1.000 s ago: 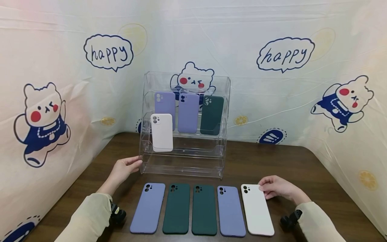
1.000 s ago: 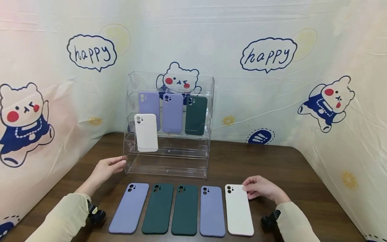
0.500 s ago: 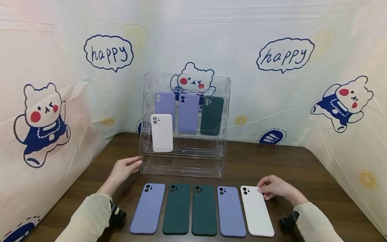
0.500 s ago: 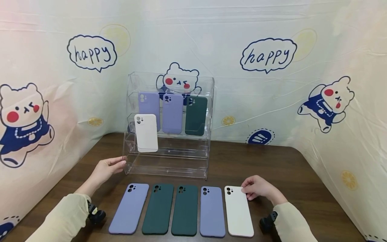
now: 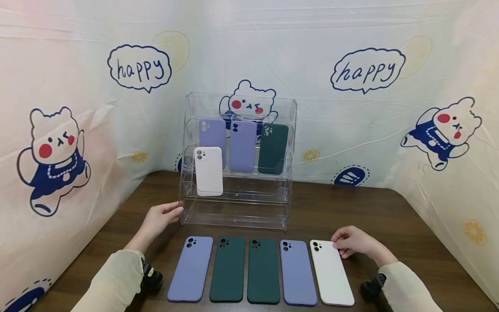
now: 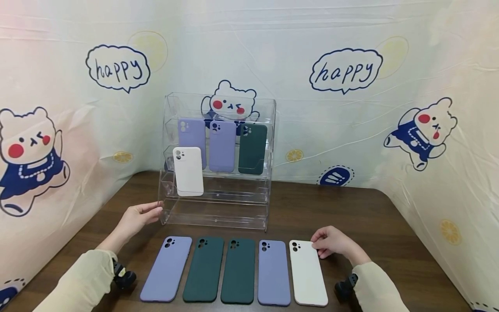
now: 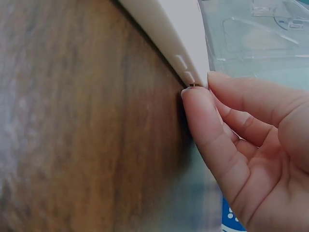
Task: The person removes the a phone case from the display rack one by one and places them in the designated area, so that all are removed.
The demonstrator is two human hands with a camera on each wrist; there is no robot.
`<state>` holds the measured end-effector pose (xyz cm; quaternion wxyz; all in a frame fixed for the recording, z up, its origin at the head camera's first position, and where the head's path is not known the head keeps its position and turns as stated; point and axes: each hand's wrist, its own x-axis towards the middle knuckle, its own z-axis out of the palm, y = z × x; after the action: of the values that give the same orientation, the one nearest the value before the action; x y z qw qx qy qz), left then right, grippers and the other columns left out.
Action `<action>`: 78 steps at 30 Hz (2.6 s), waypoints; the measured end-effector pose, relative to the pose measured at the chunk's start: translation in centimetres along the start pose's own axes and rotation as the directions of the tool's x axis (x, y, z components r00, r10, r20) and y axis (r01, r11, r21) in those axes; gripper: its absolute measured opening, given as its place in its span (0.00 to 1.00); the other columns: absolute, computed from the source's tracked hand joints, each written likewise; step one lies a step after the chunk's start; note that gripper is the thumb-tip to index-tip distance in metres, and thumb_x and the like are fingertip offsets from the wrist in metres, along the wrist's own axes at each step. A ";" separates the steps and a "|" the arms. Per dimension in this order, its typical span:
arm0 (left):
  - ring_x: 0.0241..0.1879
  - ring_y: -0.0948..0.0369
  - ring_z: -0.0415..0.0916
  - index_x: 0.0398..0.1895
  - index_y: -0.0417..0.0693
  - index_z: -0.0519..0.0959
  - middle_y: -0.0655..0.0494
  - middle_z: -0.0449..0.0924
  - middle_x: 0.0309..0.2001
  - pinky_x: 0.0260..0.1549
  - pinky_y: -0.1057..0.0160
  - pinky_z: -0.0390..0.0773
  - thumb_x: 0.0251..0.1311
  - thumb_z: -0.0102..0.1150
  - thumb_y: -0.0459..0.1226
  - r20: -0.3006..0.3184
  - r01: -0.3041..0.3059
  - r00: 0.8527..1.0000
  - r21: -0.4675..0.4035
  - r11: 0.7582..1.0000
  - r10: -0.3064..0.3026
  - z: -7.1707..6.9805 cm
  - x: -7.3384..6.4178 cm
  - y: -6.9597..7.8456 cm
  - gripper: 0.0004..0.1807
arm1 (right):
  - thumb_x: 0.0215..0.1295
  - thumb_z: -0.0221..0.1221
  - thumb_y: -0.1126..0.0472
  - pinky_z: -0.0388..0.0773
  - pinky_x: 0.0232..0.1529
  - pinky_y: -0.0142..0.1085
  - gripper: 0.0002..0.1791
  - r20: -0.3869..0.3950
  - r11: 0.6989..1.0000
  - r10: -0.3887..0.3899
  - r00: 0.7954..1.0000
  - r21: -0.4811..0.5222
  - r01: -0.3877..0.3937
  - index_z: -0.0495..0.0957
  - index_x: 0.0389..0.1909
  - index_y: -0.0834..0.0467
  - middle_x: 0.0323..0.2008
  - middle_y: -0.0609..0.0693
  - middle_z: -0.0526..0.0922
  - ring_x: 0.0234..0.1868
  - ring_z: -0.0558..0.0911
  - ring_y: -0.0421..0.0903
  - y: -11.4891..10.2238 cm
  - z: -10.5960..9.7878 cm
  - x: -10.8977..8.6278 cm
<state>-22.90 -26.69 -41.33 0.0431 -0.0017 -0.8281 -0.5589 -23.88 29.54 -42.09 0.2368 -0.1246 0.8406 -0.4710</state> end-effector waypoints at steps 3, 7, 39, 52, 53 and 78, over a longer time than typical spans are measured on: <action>0.53 0.44 0.70 0.59 0.27 0.66 0.33 0.66 0.57 0.43 0.60 0.78 0.64 0.53 0.36 -0.001 0.005 1.000 -0.006 1.000 -0.005 0.0 0.0 0.1 0.24 | 0.59 0.60 0.64 0.82 0.26 0.38 0.13 -0.018 1.000 0.000 1.000 0.005 0.000 0.75 0.39 0.70 0.25 0.53 0.76 0.23 0.77 0.44 -0.2 -0.2 0.0; 0.53 0.44 0.70 0.59 0.26 0.66 0.33 0.66 0.58 0.43 0.59 0.78 0.65 0.53 0.37 0.001 0.007 1.000 -0.005 1.000 -0.007 0.0 -0.1 0.2 0.25 | 0.60 0.60 0.63 0.82 0.28 0.40 0.16 -0.041 1.000 -0.017 0.999 0.017 0.018 0.74 0.41 0.72 0.26 0.54 0.76 0.24 0.77 0.46 -1.0 -0.8 0.0; 0.53 0.45 0.71 0.60 0.29 0.66 0.34 0.66 0.59 0.44 0.58 0.77 0.64 0.54 0.40 0.000 0.037 0.999 0.015 0.999 -0.037 0.1 0.0 0.0 0.27 | 0.63 0.59 0.60 0.82 0.35 0.43 0.18 -0.085 0.902 -0.424 0.901 -0.130 0.412 0.73 0.49 0.67 0.34 0.60 0.77 0.33 0.80 0.55 -21.7 1.3 4.9; 0.52 0.45 0.71 0.59 0.28 0.67 0.33 0.67 0.58 0.43 0.58 0.78 0.64 0.54 0.39 -0.009 0.035 0.999 -0.003 0.999 -0.035 0.2 -0.1 0.0 0.26 | 0.63 0.58 0.62 0.80 0.40 0.48 0.18 -0.175 0.912 -0.403 0.898 0.010 0.411 0.72 0.51 0.67 0.41 0.68 0.76 0.41 0.78 0.64 -25.7 3.8 10.2; 0.52 0.45 0.71 0.59 0.28 0.67 0.33 0.67 0.58 0.43 0.58 0.78 0.64 0.54 0.39 -0.009 0.034 0.999 -0.004 0.999 -0.034 0.2 -0.1 0.0 0.26 | 0.63 0.58 0.62 0.81 0.39 0.47 0.18 -0.175 0.910 -0.407 0.896 0.007 0.415 0.72 0.51 0.67 0.41 0.68 0.76 0.40 0.78 0.63 -25.9 4.0 10.6; 0.52 0.45 0.71 0.59 0.29 0.67 0.34 0.67 0.58 0.44 0.58 0.78 0.64 0.54 0.38 -0.016 0.045 0.999 -0.009 0.999 -0.045 0.1 -0.2 0.0 0.25 | 0.59 0.62 0.61 0.81 0.37 0.36 0.29 -0.255 0.906 -0.414 0.874 -0.025 0.422 0.66 0.61 0.56 0.55 0.56 0.71 0.50 0.75 0.48 -28.1 12.4 17.3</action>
<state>-22.76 -26.56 -41.39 0.0372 0.0212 -0.8251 -0.5633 -32.68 -1.76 -28.58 0.0214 -0.2380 0.8094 -0.5364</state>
